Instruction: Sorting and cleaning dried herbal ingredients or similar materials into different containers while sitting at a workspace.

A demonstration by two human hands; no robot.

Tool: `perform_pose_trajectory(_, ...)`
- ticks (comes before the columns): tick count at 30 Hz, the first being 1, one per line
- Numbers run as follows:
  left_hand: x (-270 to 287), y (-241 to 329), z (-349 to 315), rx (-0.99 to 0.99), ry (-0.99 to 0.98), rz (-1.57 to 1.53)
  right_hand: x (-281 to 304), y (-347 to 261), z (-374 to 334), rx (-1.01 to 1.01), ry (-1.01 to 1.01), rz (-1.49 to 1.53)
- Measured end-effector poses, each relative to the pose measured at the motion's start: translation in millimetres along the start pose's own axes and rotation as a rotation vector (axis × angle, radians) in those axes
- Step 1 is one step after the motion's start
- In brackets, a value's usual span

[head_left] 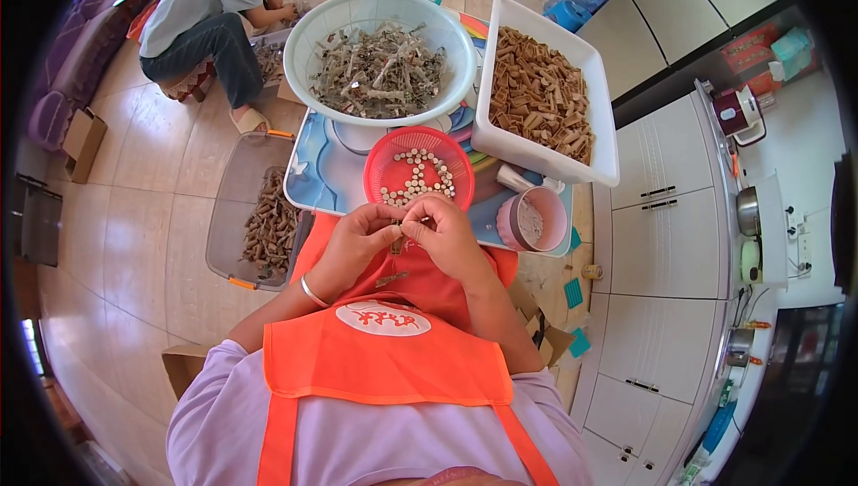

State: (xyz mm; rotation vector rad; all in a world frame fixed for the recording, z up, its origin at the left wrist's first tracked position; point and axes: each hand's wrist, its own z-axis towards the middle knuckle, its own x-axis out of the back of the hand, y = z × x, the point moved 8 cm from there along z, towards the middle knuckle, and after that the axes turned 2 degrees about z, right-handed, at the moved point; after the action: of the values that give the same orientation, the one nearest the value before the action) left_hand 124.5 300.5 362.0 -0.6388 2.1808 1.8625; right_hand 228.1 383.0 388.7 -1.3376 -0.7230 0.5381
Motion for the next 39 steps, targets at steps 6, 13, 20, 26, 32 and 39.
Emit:
perform_pose_trajectory(6,-2.9,0.7,7.8,-0.033,-0.055,0.034,-3.1,29.5,-6.4,-0.203,0.09,0.48)
perform_pose_trajectory(13,-6.0,6.2,22.4,-0.034,-0.061,-0.169,64.4,-42.6,31.8,-0.084,0.164,-0.071)
perform_pose_trajectory(20,7.7,4.7,27.1,0.026,0.057,-0.343,227.4,-23.9,125.9,0.122,0.415,-0.939)
perform_pose_trajectory(26,20.1,4.0,21.5,0.036,0.127,-0.322,236.2,23.3,160.1,-0.01,0.118,-1.436)
perform_pose_trajectory(32,24.3,6.0,21.0,0.031,0.151,-0.352,231.3,-19.0,144.9,0.052,0.415,-1.247)
perform_pose_trajectory(39,5.0,8.0,35.4,-0.017,0.058,-0.397,91.8,-50.1,38.8,0.007,0.338,-0.031)
